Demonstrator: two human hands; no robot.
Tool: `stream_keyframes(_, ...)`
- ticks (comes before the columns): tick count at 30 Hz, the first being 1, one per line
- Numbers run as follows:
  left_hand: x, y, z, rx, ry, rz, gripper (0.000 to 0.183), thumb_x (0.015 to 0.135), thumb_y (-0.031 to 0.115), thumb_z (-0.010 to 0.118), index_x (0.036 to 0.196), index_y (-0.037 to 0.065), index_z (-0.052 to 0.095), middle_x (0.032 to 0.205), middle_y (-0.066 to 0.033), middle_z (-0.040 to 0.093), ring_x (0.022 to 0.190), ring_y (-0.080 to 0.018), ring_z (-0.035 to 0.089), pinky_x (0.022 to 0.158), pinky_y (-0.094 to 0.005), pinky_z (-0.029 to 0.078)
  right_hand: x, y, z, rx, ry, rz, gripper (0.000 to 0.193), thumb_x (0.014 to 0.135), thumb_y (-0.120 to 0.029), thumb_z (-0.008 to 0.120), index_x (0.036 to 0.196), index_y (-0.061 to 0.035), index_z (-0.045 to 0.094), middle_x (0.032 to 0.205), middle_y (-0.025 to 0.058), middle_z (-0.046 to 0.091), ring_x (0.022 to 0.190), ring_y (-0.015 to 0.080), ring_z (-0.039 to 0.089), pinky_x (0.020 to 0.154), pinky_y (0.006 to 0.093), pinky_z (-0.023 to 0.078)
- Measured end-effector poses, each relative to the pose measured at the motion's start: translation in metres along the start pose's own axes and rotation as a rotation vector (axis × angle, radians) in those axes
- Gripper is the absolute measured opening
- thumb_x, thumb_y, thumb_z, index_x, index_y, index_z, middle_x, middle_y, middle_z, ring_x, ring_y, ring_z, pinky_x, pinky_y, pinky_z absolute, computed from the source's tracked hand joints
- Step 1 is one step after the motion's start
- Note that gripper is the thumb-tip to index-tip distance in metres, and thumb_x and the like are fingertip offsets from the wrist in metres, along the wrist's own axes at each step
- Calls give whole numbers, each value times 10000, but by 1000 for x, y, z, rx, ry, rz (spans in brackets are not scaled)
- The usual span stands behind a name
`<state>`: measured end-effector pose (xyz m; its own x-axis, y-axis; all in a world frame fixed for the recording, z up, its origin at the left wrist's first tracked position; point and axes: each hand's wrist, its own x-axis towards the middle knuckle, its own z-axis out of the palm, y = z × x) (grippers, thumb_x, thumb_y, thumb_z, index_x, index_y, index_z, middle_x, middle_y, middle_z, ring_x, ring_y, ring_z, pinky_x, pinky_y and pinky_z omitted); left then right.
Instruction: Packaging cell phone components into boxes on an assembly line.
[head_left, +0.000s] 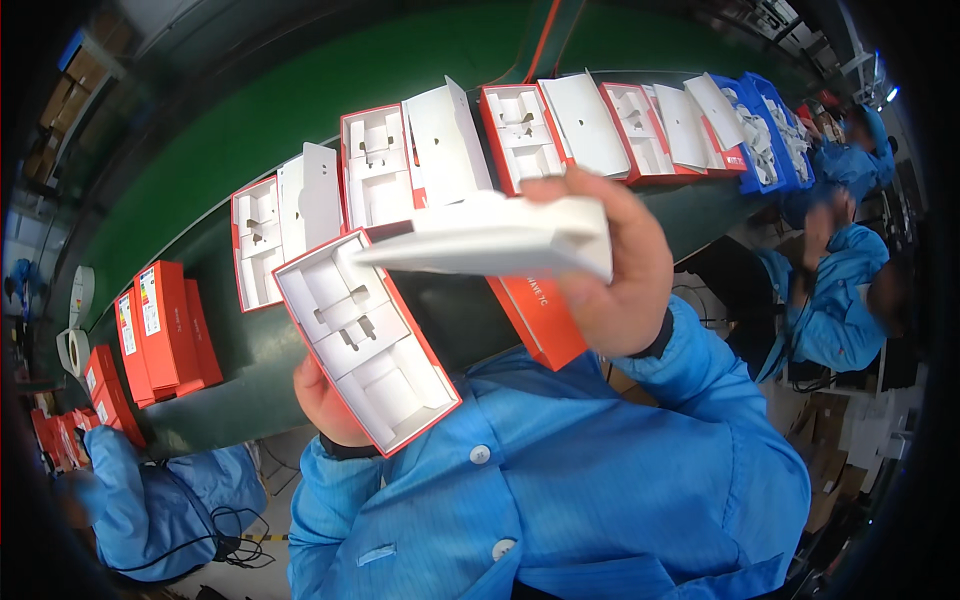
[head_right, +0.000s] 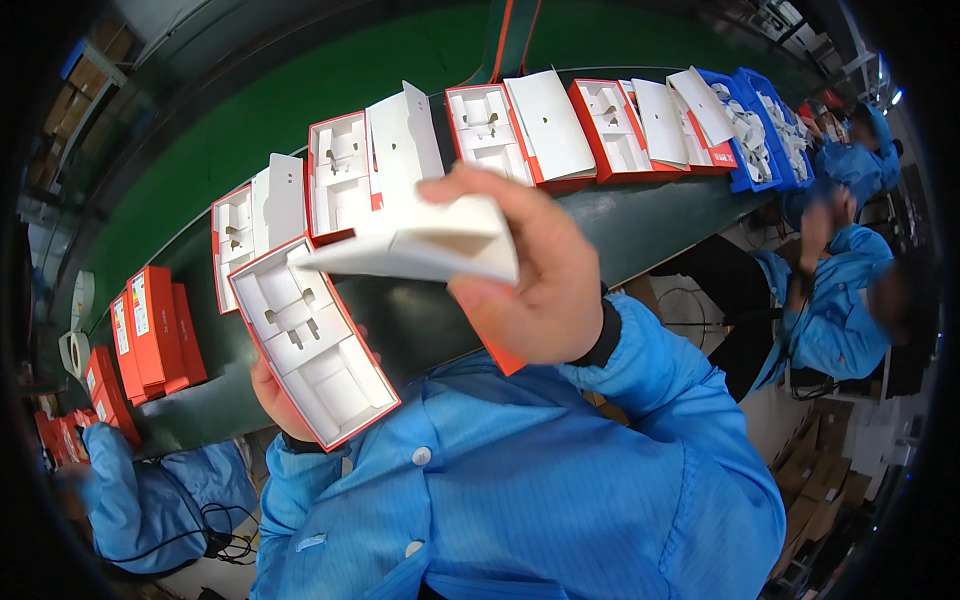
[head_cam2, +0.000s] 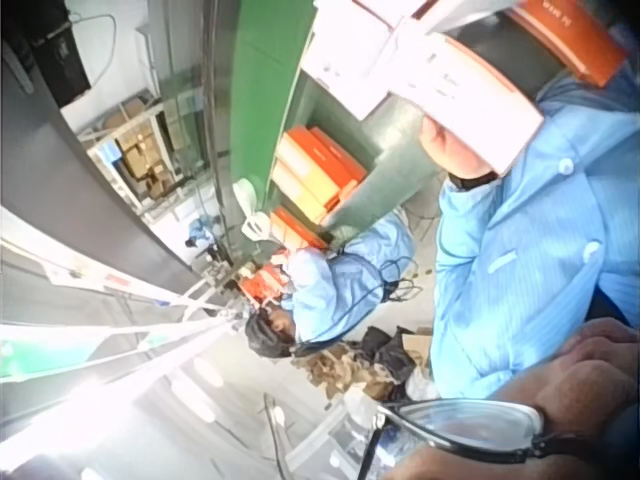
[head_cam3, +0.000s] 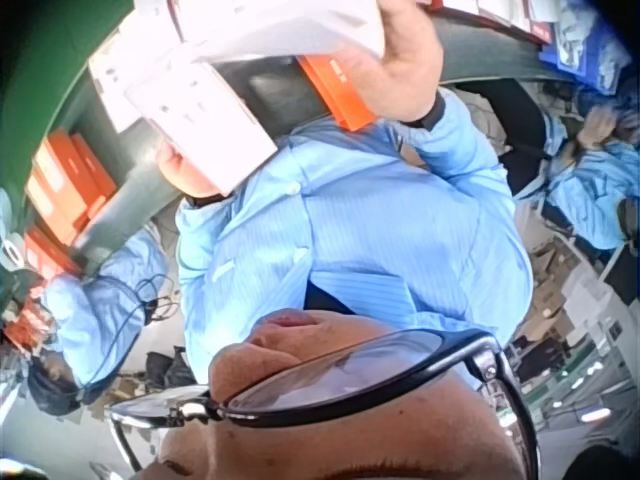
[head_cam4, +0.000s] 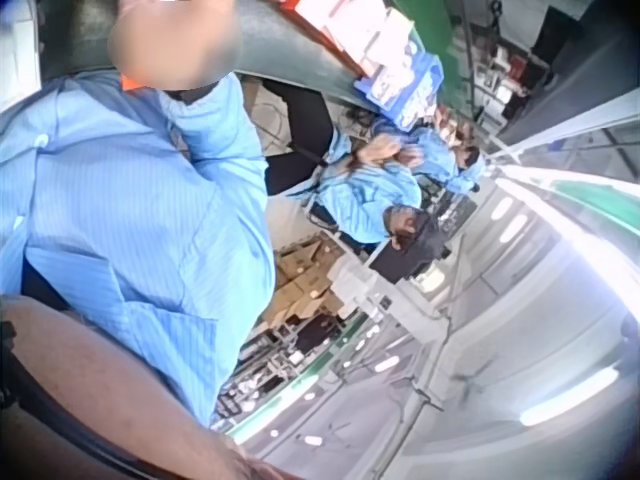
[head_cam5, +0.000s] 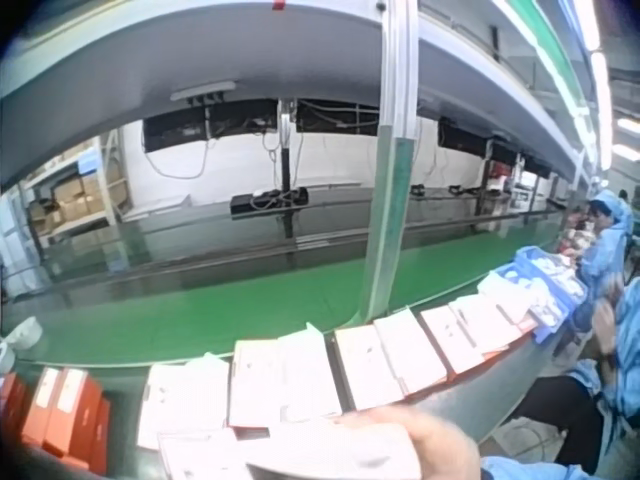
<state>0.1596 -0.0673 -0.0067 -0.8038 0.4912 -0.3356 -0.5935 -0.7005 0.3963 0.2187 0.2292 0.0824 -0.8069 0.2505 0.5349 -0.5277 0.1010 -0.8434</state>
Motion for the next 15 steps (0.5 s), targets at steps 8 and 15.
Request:
stream_keyframes(8,-2,-4,6,-5,-181,47,679,963,433,508,1486,1,508,1473,-190,593,1320,-349,596,1123,-500,475,6,-8,8,-295,-405,-339,905,714,-65,765,1564,-61,453,1503,204,585,1093,311,632,972,449,454)
stream_keyframes(15,-9,-13,-6,46,-190,-36,747,929,441,536,1505,-30,467,1472,-211,587,1330,-346,586,1142,-466,454,-5,4,26,-291,-332,-430,687,865,-249,848,1440,-38,538,1433,213,629,1160,361,626,980,453,492)
